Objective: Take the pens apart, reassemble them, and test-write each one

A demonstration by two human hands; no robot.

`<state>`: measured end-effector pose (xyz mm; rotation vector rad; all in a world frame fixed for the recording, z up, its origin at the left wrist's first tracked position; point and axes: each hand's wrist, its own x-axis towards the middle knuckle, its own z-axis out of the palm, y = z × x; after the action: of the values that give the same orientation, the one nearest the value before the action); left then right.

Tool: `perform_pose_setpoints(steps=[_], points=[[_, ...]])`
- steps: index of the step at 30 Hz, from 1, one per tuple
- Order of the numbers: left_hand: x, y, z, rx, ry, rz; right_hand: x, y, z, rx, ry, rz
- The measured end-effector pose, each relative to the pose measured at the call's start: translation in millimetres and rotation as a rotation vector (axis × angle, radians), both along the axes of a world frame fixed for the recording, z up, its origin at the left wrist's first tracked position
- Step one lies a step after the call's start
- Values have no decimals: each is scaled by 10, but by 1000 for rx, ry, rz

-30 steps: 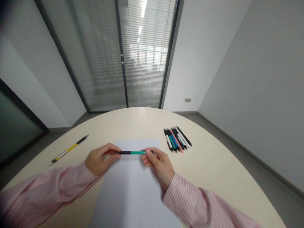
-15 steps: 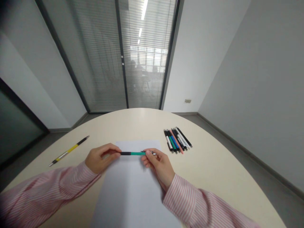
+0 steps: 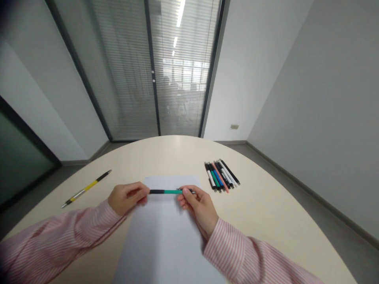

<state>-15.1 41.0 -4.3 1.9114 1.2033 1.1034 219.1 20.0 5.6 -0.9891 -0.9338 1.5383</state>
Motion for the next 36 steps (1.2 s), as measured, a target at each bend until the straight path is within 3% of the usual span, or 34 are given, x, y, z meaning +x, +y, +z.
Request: perform_pose_setpoints(steps=[7,12,16,26,28,31,36], points=[[41,-14,47,158,-86,-7,-6,-7,7,1,-6,-14],[4,6,38,90,1,55,-4,-6,0,4,-5,-18],[3,6,13,35,-94,-25,-5,-5,-8,1,-2,-15],[32,2,45,173,-252,9,-4,-12,0,-4,26,-32],[29,-4,61,195,-247,-30,-2,-14,2,-8,27,-31],[31,-35,85,153,-226,-71,-6,-17,12,-12,17,-33],[58,-92,105,51,-332,12,-10,-22,20,-19,14,-43]])
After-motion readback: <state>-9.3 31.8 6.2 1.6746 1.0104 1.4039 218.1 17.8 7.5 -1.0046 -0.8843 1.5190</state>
